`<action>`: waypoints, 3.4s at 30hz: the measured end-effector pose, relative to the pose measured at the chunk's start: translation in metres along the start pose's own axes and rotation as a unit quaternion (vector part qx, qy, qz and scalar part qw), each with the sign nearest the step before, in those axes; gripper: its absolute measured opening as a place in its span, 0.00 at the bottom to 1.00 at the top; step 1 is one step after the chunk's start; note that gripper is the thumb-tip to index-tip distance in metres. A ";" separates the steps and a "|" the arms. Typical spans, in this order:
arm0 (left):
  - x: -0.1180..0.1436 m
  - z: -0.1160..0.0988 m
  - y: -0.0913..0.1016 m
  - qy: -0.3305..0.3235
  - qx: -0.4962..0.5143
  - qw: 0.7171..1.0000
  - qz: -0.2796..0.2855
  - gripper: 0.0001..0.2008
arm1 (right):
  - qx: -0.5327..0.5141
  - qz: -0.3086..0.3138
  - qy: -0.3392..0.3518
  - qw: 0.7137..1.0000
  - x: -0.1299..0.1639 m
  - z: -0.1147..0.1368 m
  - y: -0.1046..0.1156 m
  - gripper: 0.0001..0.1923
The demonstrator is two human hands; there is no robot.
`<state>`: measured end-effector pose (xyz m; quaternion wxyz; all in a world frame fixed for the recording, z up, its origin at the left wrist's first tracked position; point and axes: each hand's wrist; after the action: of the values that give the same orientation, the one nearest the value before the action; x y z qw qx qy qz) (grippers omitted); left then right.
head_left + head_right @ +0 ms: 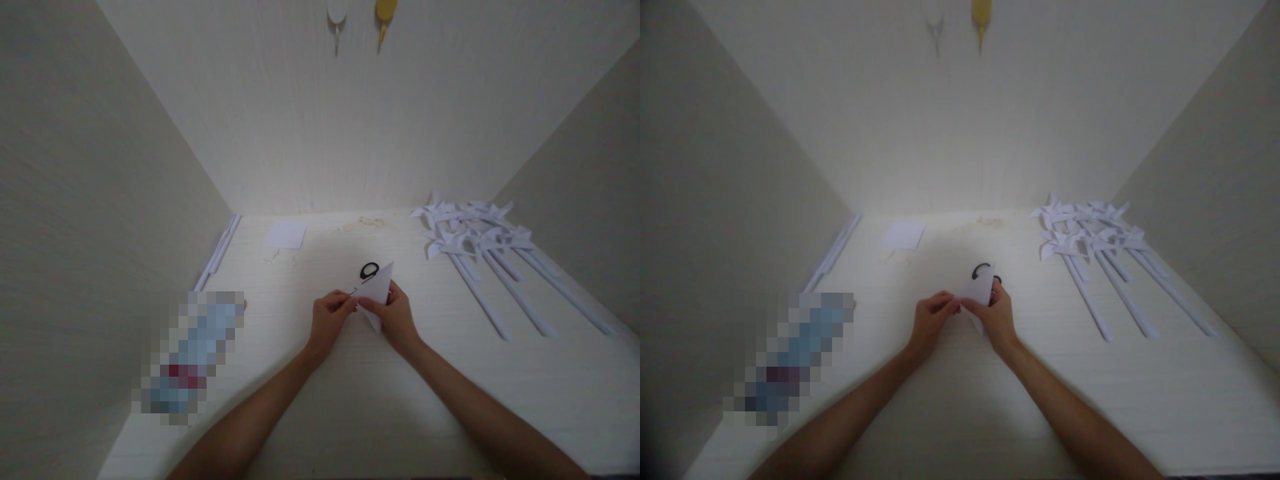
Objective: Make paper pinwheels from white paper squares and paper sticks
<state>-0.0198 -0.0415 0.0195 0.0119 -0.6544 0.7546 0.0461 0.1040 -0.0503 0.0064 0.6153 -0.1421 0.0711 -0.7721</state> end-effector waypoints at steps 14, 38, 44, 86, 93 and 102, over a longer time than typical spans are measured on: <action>0.000 0.000 0.000 -0.017 -0.040 0.999 -0.003 0.12 | 0.006 -0.002 -0.007 1.000 0.000 0.000 -0.002 0.20; 0.003 0.003 0.002 -0.007 -0.075 0.997 0.010 0.12 | -0.093 0.007 -0.027 0.995 -0.027 0.016 0.026 0.12; 0.004 0.004 0.001 -0.013 -0.080 0.996 0.021 0.12 | -0.068 -0.025 -0.026 0.997 -0.032 0.015 0.033 0.11; 0.000 0.000 0.010 0.018 -0.034 0.999 -0.025 0.14 | 0.018 0.124 -0.111 0.986 -0.013 0.000 0.019 0.21; 0.000 -0.001 0.010 0.023 -0.017 0.999 -0.018 0.14 | 0.064 0.110 -0.059 0.990 -0.015 0.004 0.021 0.20; -0.002 0.005 0.012 0.012 -0.015 0.999 -0.041 0.14 | 0.043 0.214 -0.121 0.968 -0.012 0.000 0.021 0.22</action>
<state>-0.0315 -0.0375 0.0149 -0.0049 -0.6857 0.7262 0.0492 0.1255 -0.0433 -0.0015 0.7759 -0.1891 -0.0087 -0.6017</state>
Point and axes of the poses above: each hand's wrist, its own x-axis away from the middle knuckle, its own y-axis out of the back of the hand, z = x × y, and after that the axes turned 3 degrees about -y, right-handed
